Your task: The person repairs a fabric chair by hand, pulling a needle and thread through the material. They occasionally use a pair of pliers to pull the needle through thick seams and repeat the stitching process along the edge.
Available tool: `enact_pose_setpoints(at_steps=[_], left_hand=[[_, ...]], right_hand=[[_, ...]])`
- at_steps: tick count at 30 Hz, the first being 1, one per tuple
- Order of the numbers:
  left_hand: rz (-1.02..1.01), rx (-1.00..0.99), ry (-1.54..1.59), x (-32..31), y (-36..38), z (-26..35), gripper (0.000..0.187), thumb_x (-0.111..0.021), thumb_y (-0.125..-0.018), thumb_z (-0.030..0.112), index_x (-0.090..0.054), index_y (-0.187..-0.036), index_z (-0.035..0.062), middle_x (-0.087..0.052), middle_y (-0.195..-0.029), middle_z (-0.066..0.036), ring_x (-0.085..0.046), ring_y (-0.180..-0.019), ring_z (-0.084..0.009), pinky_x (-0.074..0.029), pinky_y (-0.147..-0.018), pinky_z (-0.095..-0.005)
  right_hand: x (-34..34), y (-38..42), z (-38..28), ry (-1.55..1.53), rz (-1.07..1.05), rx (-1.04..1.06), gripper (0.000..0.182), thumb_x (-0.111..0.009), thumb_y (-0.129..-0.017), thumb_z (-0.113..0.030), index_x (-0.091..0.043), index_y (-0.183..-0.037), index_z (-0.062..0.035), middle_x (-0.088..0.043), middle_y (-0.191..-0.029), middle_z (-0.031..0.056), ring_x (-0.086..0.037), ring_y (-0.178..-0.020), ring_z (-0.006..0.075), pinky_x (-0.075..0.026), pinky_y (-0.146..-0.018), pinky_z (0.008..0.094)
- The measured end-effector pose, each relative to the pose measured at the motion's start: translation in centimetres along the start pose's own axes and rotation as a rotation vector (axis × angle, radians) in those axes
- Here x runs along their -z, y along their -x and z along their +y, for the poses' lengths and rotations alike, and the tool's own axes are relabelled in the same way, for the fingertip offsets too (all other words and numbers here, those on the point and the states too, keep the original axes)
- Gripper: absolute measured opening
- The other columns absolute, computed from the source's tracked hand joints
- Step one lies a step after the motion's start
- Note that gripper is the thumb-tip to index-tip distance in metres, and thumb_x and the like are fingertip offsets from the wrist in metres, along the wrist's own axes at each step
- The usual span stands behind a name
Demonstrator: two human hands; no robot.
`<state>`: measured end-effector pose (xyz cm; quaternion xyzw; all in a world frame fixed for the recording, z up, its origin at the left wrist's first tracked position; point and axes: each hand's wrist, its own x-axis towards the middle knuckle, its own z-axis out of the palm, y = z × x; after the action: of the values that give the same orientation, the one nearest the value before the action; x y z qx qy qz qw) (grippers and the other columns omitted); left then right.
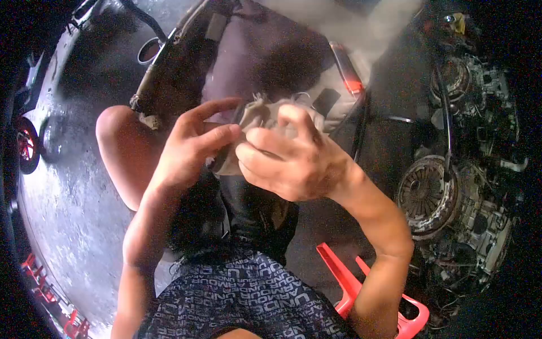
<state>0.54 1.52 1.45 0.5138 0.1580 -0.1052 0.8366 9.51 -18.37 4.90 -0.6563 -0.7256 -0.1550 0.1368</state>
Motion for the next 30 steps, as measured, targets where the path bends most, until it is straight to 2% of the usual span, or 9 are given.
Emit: enact_pose_setpoints(at_steps=[5,6,7,13,18,21,22,26,30], left_hand=[[0.010,0.031,0.078,-0.4,-0.3,-0.5,0.048,-0.068,-0.089,0.003,-0.053,-0.133,-0.0109,-0.072,-0.092,-0.016,-0.068,-0.083,-0.0153,-0.055,-0.075,-0.0267],[0.038,-0.018,0.032,-0.4,-0.7,-1.3,0.045,-0.071,-0.087,0.012,-0.062,-0.129,-0.0016,-0.067,-0.087,-0.003,-0.056,-0.069,-0.0079,-0.044,-0.061,-0.0220],[0.064,-0.036,0.057,-0.5,-1.1,-1.6,0.044,-0.070,-0.087,0.012,-0.062,-0.128,-0.0012,-0.066,-0.085,-0.002,-0.054,-0.067,-0.0066,-0.042,-0.058,-0.0215],[0.029,0.003,-0.009,0.6,-1.1,-1.5,0.038,-0.066,-0.090,0.010,-0.063,-0.126,-0.0007,-0.068,-0.090,-0.004,-0.061,-0.073,-0.0089,-0.050,-0.065,-0.0236],[0.035,0.011,0.102,0.9,-1.9,-2.3,0.036,-0.063,-0.091,0.006,-0.062,-0.126,-0.0020,-0.070,-0.100,-0.009,-0.066,-0.082,-0.0132,-0.055,-0.074,-0.0272],[0.019,0.030,0.131,1.3,-1.8,-2.4,0.037,-0.062,-0.091,0.005,-0.061,-0.127,-0.0031,-0.070,-0.102,-0.011,-0.067,-0.085,-0.0147,-0.056,-0.076,-0.0283],[0.012,0.041,0.153,1.4,-1.9,-2.6,0.037,-0.062,-0.091,0.005,-0.060,-0.127,-0.0034,-0.070,-0.103,-0.011,-0.068,-0.085,-0.0152,-0.056,-0.076,-0.0286],[-0.008,0.029,0.137,2.0,-2.4,-3.0,0.039,-0.063,-0.091,0.006,-0.059,-0.128,-0.0047,-0.070,-0.105,-0.011,-0.068,-0.086,-0.0161,-0.057,-0.078,-0.0297],[-0.016,0.023,0.099,1.7,-1.9,-2.5,0.037,-0.066,-0.091,0.009,-0.062,-0.124,-0.0061,-0.070,-0.105,-0.011,-0.068,-0.087,-0.0154,-0.055,-0.078,-0.0288]], right_hand=[[-0.3,1.1,-0.4,-0.042,0.023,0.029,0.019,-0.064,-0.080,-0.021,-0.068,-0.096,-0.0106,-0.065,-0.102,0.0001,-0.062,-0.095,0.0176,-0.044,-0.086,0.0413],[-0.7,1.4,-0.8,-0.059,0.029,0.024,0.019,-0.063,-0.081,-0.020,-0.067,-0.097,-0.0106,-0.065,-0.102,0.0007,-0.063,-0.095,0.0180,-0.044,-0.086,0.0413],[-0.9,1.7,-1.1,-0.074,0.033,0.019,0.018,-0.063,-0.083,-0.019,-0.066,-0.098,-0.0106,-0.065,-0.103,0.0014,-0.063,-0.096,0.0184,-0.044,-0.086,0.0412],[-0.9,1.3,-2.1,-0.234,0.100,-0.013,0.020,-0.063,-0.088,-0.012,-0.054,-0.106,-0.0089,-0.066,-0.104,0.0060,-0.067,-0.092,0.0235,-0.046,-0.091,0.0443],[-0.9,0.9,-3.3,-0.527,0.133,0.014,0.024,-0.053,-0.088,0.002,-0.045,-0.107,-0.0076,-0.065,-0.101,0.0134,-0.067,-0.087,0.0287,-0.045,-0.101,0.0566],[0.8,0.8,-3.1,-0.326,0.315,-0.187,0.024,-0.053,-0.088,0.000,-0.045,-0.109,-0.0071,-0.064,-0.104,0.0143,-0.064,-0.092,0.0288,-0.045,-0.099,0.0574],[1.7,0.9,-2.7,-0.296,0.296,-0.219,0.031,-0.059,-0.082,-0.001,-0.055,-0.112,-0.0068,-0.064,-0.109,0.0127,-0.061,-0.098,0.0283,-0.044,-0.095,0.0535],[1.3,0.3,-1.8,0.054,0.048,-0.120,0.037,-0.070,-0.071,-0.010,-0.073,-0.108,-0.0117,-0.066,-0.117,0.0037,-0.060,-0.101,0.0238,-0.041,-0.089,0.0452],[0.1,0.3,-0.7,0.063,0.034,0.063,0.026,-0.068,-0.076,-0.012,-0.073,-0.101,-0.0067,-0.068,-0.108,0.0044,-0.063,-0.098,0.0203,-0.046,-0.084,0.0431]])
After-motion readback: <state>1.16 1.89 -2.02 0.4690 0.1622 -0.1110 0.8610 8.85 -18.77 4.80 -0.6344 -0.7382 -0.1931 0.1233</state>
